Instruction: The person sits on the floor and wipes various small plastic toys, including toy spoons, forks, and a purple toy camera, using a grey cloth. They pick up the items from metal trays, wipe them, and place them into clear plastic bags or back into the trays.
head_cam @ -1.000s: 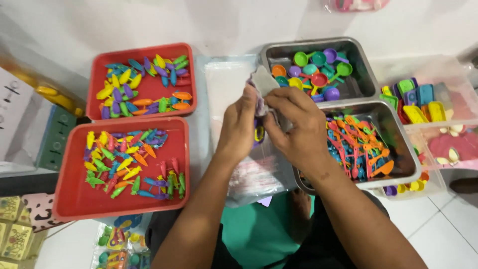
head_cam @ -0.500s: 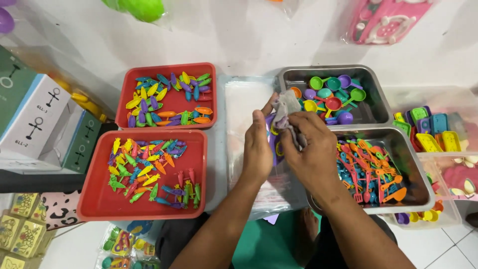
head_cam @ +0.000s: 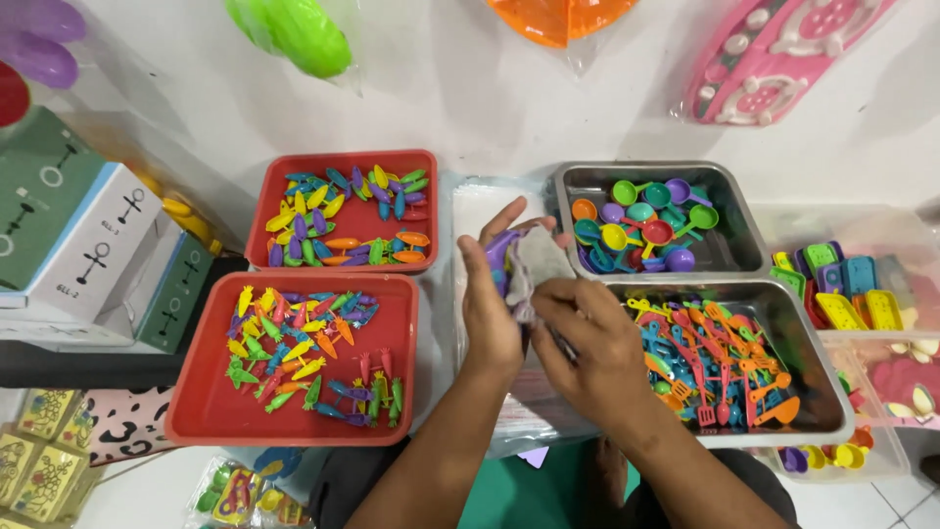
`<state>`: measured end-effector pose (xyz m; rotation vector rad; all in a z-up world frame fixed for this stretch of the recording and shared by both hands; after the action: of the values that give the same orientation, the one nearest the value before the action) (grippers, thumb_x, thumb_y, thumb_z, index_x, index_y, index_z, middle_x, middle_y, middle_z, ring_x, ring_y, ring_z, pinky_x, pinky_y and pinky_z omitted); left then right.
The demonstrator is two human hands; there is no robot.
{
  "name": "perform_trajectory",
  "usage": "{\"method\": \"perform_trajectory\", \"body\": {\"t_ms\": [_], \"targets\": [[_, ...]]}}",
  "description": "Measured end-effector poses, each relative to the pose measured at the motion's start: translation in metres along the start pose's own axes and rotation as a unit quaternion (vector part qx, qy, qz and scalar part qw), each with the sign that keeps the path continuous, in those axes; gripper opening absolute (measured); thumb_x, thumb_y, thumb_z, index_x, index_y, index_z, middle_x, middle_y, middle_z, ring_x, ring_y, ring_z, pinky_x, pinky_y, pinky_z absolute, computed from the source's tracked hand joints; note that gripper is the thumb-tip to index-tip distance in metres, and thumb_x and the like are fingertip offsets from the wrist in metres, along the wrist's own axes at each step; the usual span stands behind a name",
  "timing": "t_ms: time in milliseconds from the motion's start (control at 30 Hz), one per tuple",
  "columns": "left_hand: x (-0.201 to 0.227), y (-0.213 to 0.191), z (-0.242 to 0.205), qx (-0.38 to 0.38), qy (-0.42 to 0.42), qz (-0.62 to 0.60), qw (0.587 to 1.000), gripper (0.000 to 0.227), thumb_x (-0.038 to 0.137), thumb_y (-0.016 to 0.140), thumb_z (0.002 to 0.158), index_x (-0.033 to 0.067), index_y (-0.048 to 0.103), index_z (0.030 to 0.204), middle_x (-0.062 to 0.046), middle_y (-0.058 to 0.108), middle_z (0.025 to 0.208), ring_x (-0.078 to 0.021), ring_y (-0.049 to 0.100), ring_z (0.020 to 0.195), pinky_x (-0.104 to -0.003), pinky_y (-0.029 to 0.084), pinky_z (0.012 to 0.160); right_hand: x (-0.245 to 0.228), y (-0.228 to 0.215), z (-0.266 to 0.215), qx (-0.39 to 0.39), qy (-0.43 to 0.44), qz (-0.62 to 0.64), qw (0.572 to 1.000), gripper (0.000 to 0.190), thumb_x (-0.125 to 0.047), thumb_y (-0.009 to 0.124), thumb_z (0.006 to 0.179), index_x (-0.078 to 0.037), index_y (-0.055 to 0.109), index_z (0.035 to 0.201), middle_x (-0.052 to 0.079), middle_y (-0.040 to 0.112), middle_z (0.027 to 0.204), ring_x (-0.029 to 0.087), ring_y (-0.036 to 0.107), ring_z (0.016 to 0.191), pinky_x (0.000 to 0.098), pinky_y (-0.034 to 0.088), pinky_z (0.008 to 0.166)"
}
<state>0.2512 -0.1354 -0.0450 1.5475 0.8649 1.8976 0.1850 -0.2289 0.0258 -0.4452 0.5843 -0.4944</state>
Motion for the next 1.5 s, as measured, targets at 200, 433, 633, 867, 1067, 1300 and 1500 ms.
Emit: {"method": "perform_trajectory", "body": {"t_ms": [200,433,633,867,1067,1300,1500], "targets": [[0.028,-0.001,0.006,-0.033,0.022,-0.146,0.988,0.079,0.064,0.035,0.101,0.0006,0.042,0.149,-0.021,0.060,0.126,-0.0321,0.062,0.119,-0.041,0.053,0.102,-0.012,0.003,0.002,-0.057,0.013,0.026,0.998,0.032,0.001,0.070,0.073,-0.003,0.075,0.104,0.010,0.067,0.107,0.024,0.063,0.091,0.0333,0.053,0.081],[0.020,0.006,0.004,-0.086,0.043,-0.186,0.978,0.074,0.061,0.031,0.106,0.0016,0.042,0.148,-0.022,0.061,0.128,-0.0322,0.061,0.125,-0.041,0.052,0.107,-0.007,0.002,0.004,-0.026,-0.003,-0.043,0.999,0.023,-0.003,0.074,0.071,-0.002,0.073,0.095,0.011,0.067,0.101,0.025,0.063,0.084,0.0355,0.052,0.077],[0.026,0.005,0.002,-0.032,0.072,-0.086,0.993,0.083,0.068,0.026,0.103,-0.0012,0.047,0.144,-0.029,0.063,0.125,-0.0394,0.062,0.124,-0.051,0.049,0.110,-0.004,-0.006,0.003,0.062,-0.058,-0.042,0.996,0.011,-0.005,0.067,0.086,-0.006,0.075,0.092,0.011,0.068,0.091,0.031,0.067,0.078,0.0427,0.056,0.075],[0.037,0.021,-0.004,-0.091,0.062,-0.030,0.994,0.085,0.067,0.024,0.105,-0.0028,0.048,0.148,-0.030,0.058,0.141,-0.0380,0.053,0.137,-0.050,0.038,0.119,0.000,-0.006,0.001,0.080,-0.013,-0.009,0.997,0.015,-0.001,0.065,0.089,-0.004,0.077,0.096,0.012,0.072,0.096,0.033,0.070,0.082,0.0425,0.056,0.074],[0.033,0.028,-0.011,-0.110,0.056,0.056,0.991,0.084,0.063,0.025,0.106,-0.0049,0.045,0.151,-0.030,0.054,0.146,-0.0387,0.050,0.140,-0.050,0.036,0.121,0.005,-0.009,0.002,0.097,0.023,-0.003,0.995,0.014,0.000,0.066,0.091,0.000,0.077,0.099,0.014,0.071,0.099,0.032,0.071,0.083,0.0411,0.056,0.076],[0.029,0.034,-0.016,-0.111,0.057,0.151,0.981,0.073,0.055,0.026,0.110,-0.0005,0.047,0.152,-0.026,0.060,0.141,-0.0361,0.053,0.137,-0.050,0.036,0.121,0.022,-0.012,0.001,0.114,0.094,0.082,0.986,0.017,0.006,0.063,0.093,0.005,0.075,0.105,0.017,0.070,0.099,0.028,0.071,0.087,0.0410,0.056,0.078],[0.021,0.028,-0.016,-0.120,0.069,0.253,0.958,0.062,0.044,0.025,0.112,0.0031,0.051,0.150,-0.025,0.062,0.140,-0.0364,0.054,0.136,-0.049,0.039,0.119,0.018,-0.018,0.007,0.092,0.076,0.038,0.992,0.018,0.005,0.065,0.093,0.005,0.075,0.109,0.019,0.068,0.105,0.034,0.071,0.096,0.0450,0.055,0.086]]}}
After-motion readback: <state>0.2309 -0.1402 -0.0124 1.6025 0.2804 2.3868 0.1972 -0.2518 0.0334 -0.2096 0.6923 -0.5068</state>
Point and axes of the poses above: each hand's wrist, its own z-axis towards the middle knuckle, its own y-axis out of the palm, x = y × z, the point moved 8 cm from there along z, towards the middle knuckle
